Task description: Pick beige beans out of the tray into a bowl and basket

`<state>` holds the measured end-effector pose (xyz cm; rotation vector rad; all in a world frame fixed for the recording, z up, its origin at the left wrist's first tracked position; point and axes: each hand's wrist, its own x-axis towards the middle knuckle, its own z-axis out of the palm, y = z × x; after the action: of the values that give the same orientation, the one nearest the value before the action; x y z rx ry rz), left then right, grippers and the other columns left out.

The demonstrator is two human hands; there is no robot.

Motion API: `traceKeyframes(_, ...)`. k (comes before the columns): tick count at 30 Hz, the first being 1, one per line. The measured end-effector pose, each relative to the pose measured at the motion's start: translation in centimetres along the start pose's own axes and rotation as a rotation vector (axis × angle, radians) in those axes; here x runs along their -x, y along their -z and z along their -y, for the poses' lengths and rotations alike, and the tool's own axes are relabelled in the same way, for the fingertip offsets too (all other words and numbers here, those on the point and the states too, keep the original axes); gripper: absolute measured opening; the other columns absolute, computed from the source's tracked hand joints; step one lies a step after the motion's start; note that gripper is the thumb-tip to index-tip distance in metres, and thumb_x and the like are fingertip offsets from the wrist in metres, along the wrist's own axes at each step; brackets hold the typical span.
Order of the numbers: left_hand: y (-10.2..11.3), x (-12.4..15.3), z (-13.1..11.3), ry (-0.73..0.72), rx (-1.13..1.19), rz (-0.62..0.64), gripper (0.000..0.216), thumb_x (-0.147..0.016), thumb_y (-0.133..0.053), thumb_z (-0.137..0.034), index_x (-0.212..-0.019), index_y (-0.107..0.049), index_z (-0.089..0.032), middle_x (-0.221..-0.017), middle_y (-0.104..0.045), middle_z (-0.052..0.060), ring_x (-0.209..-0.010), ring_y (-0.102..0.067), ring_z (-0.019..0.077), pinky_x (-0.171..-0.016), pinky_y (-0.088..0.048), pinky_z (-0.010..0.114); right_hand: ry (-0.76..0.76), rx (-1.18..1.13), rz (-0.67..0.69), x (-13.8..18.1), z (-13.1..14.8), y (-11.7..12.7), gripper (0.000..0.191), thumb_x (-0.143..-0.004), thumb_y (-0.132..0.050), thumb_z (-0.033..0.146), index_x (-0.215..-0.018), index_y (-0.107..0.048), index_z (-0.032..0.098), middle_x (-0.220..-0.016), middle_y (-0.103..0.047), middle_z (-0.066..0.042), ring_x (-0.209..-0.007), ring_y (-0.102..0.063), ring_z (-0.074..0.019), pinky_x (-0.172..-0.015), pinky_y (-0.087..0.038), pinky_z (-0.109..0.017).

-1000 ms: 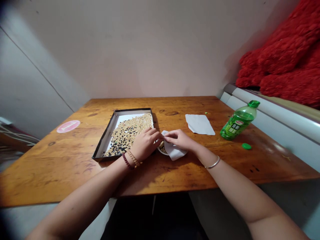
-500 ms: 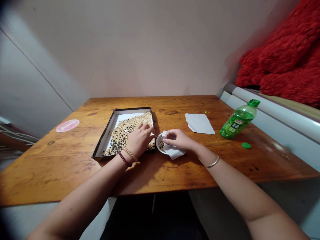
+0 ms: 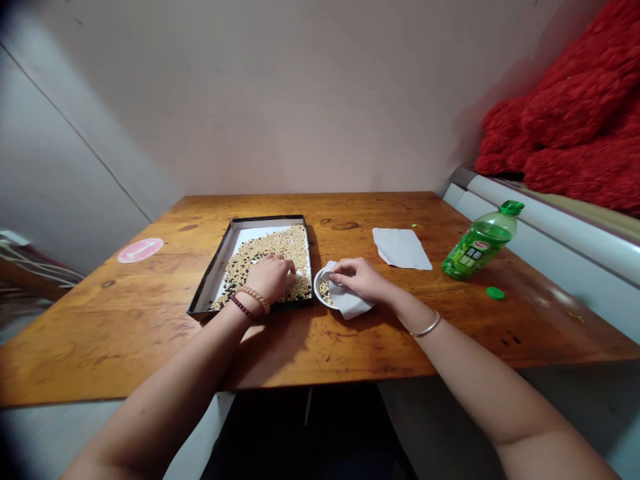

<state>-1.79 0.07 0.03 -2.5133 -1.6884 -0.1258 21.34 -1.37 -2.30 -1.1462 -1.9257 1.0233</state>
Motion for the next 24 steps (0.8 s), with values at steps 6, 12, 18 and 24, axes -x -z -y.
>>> traceKeyframes(6,-0.27,-0.07,-0.19,0.001,0.034,0.023,0.029,-0.087,-0.052,-0.039,-0.089,-0.068,-0.015,-0.093,-0.065,0.013,-0.093,-0.058,0.0265,-0.074,-0.048,0.035,-0.078,-0.074,-0.005,0.08,-0.11,-0.10,0.037,-0.076,-0.065,0.049,-0.085,-0.069,0.013,-0.079,-0.069,-0.007,-0.069,-0.061,-0.0171,-0.063,-0.046,-0.028)
traceKeyframes(12,-0.85,-0.08,-0.45,0.017,0.013,0.011,0.023,-0.087,-0.046,-0.025,-0.087,-0.066,-0.014,-0.089,-0.066,0.014,-0.093,-0.058,0.0268,-0.072,-0.049,0.035,-0.101,-0.092,-0.012,0.19,0.52,-0.14,0.036,-0.073,-0.067,0.048,-0.081,-0.068,0.013,-0.076,-0.068,-0.007,-0.066,-0.060,-0.0165,-0.061,-0.047,-0.028)
traceKeyframes(18,-1.00,-0.16,-0.41,0.020,0.014,0.040,0.022,-0.081,-0.048,-0.024,-0.080,-0.067,-0.014,-0.083,-0.066,0.014,-0.087,-0.061,0.0273,-0.069,-0.050,0.035,-0.107,-0.063,-0.022,0.18,0.53,-0.12,0.037,-0.073,-0.066,0.049,-0.082,-0.069,0.013,-0.077,-0.069,-0.007,-0.068,-0.061,-0.0174,-0.064,-0.047,-0.030)
traceKeyframes(24,-0.68,0.01,-0.65,0.030,0.031,0.077,0.025,-0.082,-0.046,-0.026,-0.083,-0.067,-0.013,-0.084,-0.067,0.015,-0.082,-0.063,0.0265,-0.067,-0.050,0.036,-0.115,-0.056,-0.017,0.26,0.41,-0.01,0.036,-0.074,-0.065,0.048,-0.081,-0.067,0.013,-0.077,-0.067,-0.006,-0.067,-0.059,-0.0162,-0.063,-0.046,-0.029)
